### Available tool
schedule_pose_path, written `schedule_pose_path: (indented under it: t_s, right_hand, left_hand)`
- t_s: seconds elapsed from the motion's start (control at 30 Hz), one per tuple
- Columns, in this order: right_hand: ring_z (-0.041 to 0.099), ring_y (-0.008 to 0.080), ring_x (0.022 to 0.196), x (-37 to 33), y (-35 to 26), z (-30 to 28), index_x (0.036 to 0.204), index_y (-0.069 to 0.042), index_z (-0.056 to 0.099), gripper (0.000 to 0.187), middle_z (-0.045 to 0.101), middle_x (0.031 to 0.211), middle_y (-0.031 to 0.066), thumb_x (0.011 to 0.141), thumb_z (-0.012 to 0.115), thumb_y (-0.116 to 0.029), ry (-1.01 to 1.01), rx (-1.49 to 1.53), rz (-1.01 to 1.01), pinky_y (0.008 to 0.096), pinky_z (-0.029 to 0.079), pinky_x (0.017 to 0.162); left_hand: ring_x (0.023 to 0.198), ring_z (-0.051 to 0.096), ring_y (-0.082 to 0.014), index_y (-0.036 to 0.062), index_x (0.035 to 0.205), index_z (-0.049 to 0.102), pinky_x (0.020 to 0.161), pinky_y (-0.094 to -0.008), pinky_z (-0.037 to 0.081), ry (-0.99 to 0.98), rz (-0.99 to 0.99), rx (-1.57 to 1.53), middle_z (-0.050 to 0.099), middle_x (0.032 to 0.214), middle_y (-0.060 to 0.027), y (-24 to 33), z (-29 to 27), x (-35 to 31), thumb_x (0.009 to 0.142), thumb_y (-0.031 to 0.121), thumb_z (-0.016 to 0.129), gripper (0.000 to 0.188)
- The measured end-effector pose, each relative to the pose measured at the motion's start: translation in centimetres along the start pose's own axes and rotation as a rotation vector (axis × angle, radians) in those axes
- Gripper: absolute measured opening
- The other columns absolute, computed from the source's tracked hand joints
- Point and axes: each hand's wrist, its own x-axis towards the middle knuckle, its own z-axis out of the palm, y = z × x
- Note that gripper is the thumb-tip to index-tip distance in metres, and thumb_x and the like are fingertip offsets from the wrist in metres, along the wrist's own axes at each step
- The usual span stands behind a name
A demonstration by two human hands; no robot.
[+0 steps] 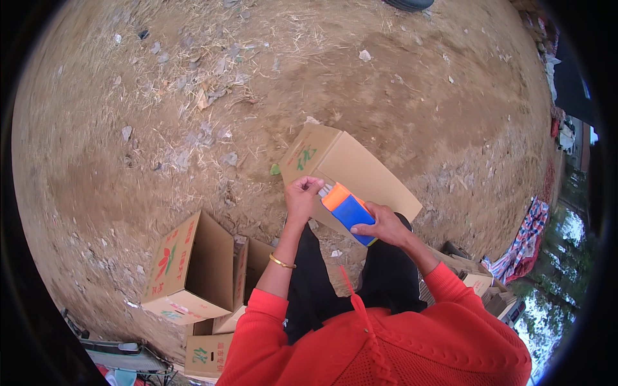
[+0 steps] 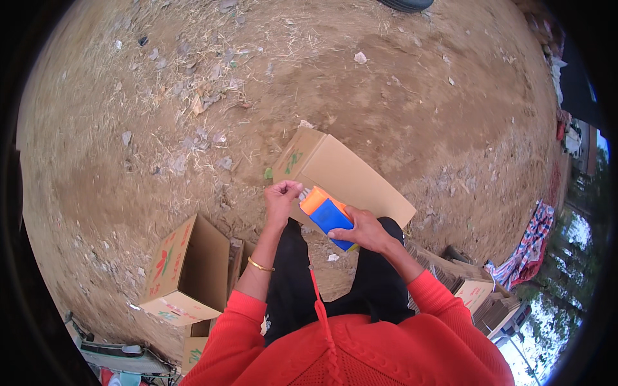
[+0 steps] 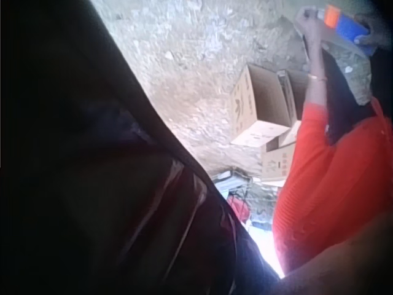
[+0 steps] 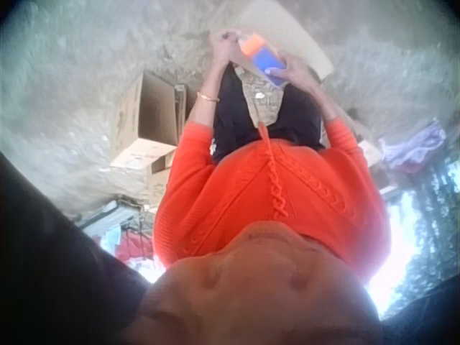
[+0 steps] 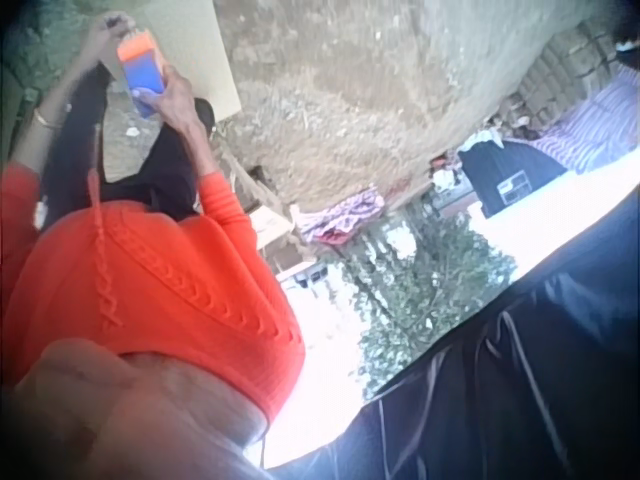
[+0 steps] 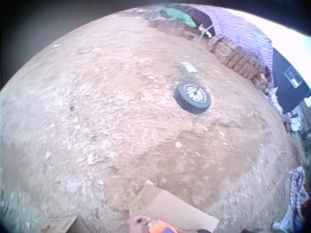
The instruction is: The person assembles flat cardboard sheets into boxes by folding the flaps and sealing them with a handheld tape dispenser. The person repeats this process for multiple boxes, stacking the finished boxes nearby.
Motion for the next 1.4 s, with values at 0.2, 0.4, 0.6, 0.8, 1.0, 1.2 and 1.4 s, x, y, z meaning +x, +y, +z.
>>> schedule_pose_path:
  t_s: [0.2,0.4,0.6,0.8,1.0,1.2,1.4]
  right_hand:
    - [0.063,0.0221,0.086,-0.5,1.3,-1.5,0.105,0.003,0.059,0.056,0.065,0.093,0.0158,0.071,0.076,-0.038,0.006,0.088,0.100,0.0341,0.048,0.080]
    - [0.062,0.0177,0.085,1.1,1.3,-2.6,0.106,0.004,0.060,0.056,0.066,0.093,0.0121,0.072,0.076,-0.036,-0.076,0.139,0.186,0.0318,0.048,0.079]
    - [0.056,0.0112,0.082,2.4,0.1,-2.4,0.101,0.002,0.060,0.044,0.062,0.087,0.0042,0.073,0.077,-0.028,-0.060,0.210,0.185,0.0277,0.046,0.076]
    - [0.058,0.0163,0.077,2.9,1.3,-2.7,0.099,0.003,0.060,0.053,0.062,0.082,0.0105,0.072,0.078,-0.039,-0.054,0.116,0.208,0.0318,0.047,0.073]
    - [0.057,0.0157,0.076,2.9,2.3,-2.4,0.096,0.003,0.060,0.053,0.061,0.080,0.0103,0.071,0.078,-0.040,-0.053,0.179,0.212,0.0314,0.046,0.072]
    - [0.057,0.0148,0.077,3.2,3.3,-2.4,0.095,0.002,0.059,0.053,0.061,0.080,0.0100,0.071,0.078,-0.041,-0.062,0.161,0.221,0.0310,0.047,0.072]
    - [0.057,0.0150,0.076,3.1,3.9,-2.1,0.096,0.003,0.059,0.053,0.062,0.081,0.0107,0.072,0.077,-0.041,-0.054,0.219,0.231,0.0303,0.047,0.072]
  left_hand:
    - [0.059,0.053,-0.0073,-0.0003,0.076,0.066,0.056,-0.0216,0.043,0.243,0.025,-0.026,0.061,0.066,-0.0008,-0.5,-5.6,11.3,0.078,0.006,0.071,0.008]
    - [0.054,0.053,-0.0078,0.0015,0.071,0.069,0.053,-0.0242,0.043,0.343,-0.038,0.251,0.062,0.060,-0.0017,-5.2,-9.2,18.7,0.075,0.012,0.075,0.013]
    - [0.053,0.055,-0.0081,0.0029,0.072,0.070,0.053,-0.0254,0.045,0.291,-0.053,0.352,0.064,0.060,-0.0029,-9.0,-8.4,20.5,0.073,0.016,0.076,0.014]
    - [0.054,0.055,-0.0073,0.0026,0.073,0.070,0.054,-0.0260,0.046,0.266,-0.083,0.322,0.064,0.060,-0.0036,-13.1,-6.9,21.2,0.073,0.016,0.076,0.014]
    - [0.056,0.052,-0.0060,0.0017,0.075,0.069,0.052,-0.0229,0.043,0.194,-0.197,0.372,0.062,0.064,0.0016,-15.6,-4.7,20.2,0.077,0.011,0.074,0.011]
    - [0.053,0.057,-0.0122,0.0038,0.077,0.073,0.054,-0.0277,0.046,0.240,-0.165,0.445,0.064,0.062,-0.0058,-15.9,-2.7,18.1,0.071,0.017,0.077,0.015]
    - [0.087,0.064,-0.0236,0.0115,0.101,0.070,0.081,-0.0369,0.048,0.101,-0.141,1.013,0.069,0.090,-0.0115,-12.0,-0.7,17.5,0.079,0.025,0.067,0.026]
